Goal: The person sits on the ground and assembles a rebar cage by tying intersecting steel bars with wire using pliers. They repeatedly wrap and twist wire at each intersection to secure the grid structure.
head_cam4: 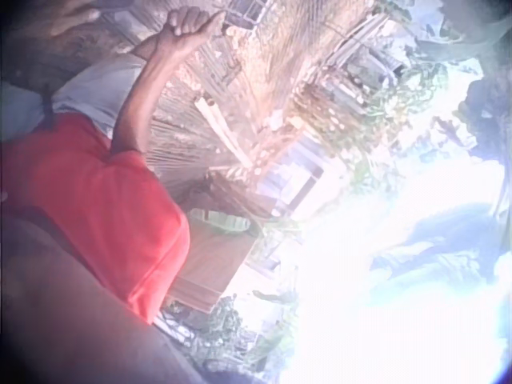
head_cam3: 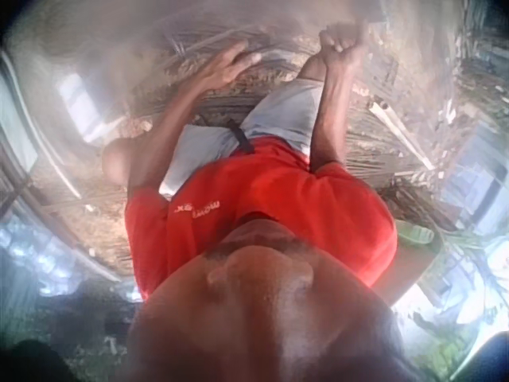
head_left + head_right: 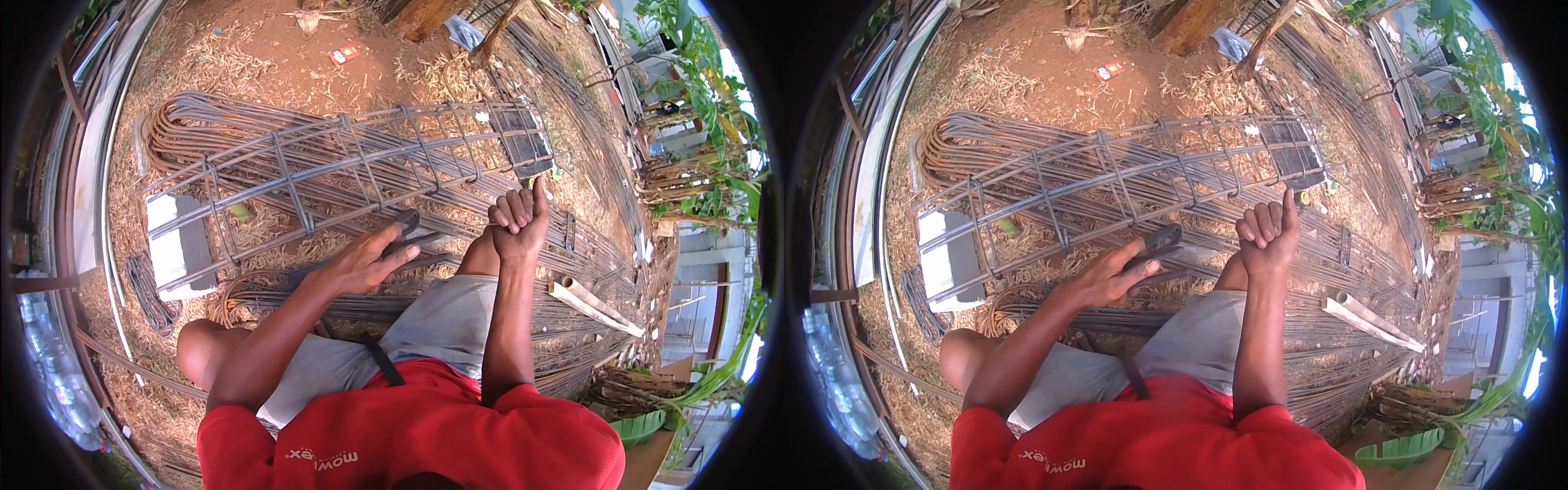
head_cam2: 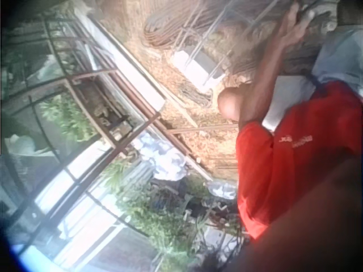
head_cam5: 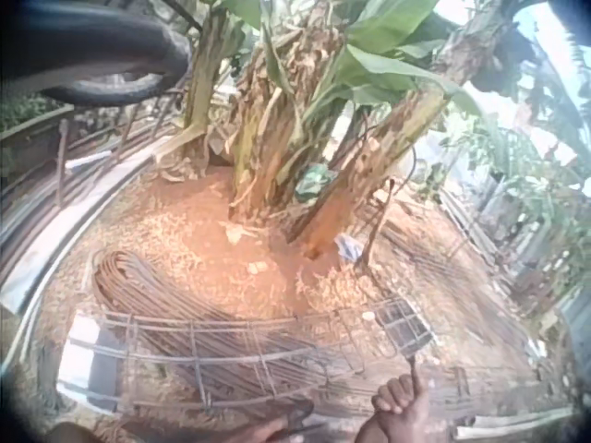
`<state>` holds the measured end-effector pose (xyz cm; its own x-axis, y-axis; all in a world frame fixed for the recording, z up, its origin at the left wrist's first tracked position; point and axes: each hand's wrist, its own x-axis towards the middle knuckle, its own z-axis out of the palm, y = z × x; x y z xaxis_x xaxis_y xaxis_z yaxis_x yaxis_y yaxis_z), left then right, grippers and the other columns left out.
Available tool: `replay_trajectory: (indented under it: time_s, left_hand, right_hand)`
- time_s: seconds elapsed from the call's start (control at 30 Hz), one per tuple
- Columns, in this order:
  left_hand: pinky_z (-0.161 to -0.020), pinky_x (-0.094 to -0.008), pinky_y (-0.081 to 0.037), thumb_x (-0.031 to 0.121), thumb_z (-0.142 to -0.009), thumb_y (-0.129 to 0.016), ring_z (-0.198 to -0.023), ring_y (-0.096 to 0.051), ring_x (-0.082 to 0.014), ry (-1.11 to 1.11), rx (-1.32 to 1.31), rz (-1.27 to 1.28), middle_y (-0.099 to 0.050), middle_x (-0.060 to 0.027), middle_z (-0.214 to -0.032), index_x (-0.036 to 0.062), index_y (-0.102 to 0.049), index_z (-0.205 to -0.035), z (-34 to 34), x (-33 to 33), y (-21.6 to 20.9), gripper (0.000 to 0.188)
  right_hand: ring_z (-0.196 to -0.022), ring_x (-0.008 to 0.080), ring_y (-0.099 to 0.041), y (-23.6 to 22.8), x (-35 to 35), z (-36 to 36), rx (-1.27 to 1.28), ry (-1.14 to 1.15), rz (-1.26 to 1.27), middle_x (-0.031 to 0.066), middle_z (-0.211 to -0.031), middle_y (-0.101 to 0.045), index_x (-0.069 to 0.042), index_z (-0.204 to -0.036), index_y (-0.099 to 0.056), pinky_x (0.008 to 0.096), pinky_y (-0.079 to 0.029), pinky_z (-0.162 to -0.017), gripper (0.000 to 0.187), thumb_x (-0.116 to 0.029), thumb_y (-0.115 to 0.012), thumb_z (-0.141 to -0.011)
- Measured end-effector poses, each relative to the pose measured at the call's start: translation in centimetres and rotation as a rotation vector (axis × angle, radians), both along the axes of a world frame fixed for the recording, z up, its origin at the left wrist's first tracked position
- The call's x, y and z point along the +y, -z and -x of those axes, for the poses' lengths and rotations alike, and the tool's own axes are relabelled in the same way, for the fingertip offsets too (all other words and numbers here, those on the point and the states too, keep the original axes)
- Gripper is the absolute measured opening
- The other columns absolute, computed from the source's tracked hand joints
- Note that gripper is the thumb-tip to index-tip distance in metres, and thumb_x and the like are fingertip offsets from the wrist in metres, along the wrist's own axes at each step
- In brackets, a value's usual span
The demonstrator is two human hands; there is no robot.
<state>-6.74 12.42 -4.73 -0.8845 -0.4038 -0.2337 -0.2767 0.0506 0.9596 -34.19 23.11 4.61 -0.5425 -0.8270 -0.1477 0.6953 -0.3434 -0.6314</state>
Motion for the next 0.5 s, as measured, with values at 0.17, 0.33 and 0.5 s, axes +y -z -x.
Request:
replay_trajectory:
  time_s: [0.17,0.33,0.5]
  left_hand:
    - [-0.07,-0.0447,-0.053,0.064,-0.107,-0.055,-0.066,-0.067,-0.0225,0.057,0.022,0.199,-0.069,-0.0157,-0.086,0.001,-0.061,-0.129,0.4,-0.3,-2.0,0.067]
    - [-0.084,-0.0501,-0.054,0.068,-0.108,-0.048,-0.086,-0.073,-0.0366,0.007,-0.264,0.059,-0.073,-0.0277,-0.099,-0.0029,-0.058,-0.138,0.9,-0.7,-2.6,0.078]
    - [-0.087,-0.0537,-0.053,0.069,-0.11,-0.041,-0.094,-0.072,-0.0447,0.083,-0.331,0.232,-0.071,-0.0297,-0.102,-0.001,-0.057,-0.142,1.7,-0.4,-0.3,0.078]
  right_hand:
    - [-0.045,0.0133,-0.025,-1.3,6.4,6.9,-0.051,0.485,0.014,-0.0027,-0.052,-0.029,-0.02,-0.06,-0.03,0.0306,-0.032,-0.05,0.063,-0.042,-0.037,-0.118]
    - [-0.052,0.0209,-0.038,1.4,12.7,10.7,0.118,0.714,-0.528,0.0021,-0.057,-0.036,-0.019,-0.065,-0.033,0.0388,-0.04,-0.058,0.06,-0.049,-0.036,-0.117]
    - [-0.067,0.0202,-0.071,1.8,15.8,8.5,0.312,0.127,-1.133,0.0114,-0.078,-0.072,0.003,-0.111,-0.075,0.0363,-0.06,-0.062,0.072,-0.062,-0.043,-0.111]
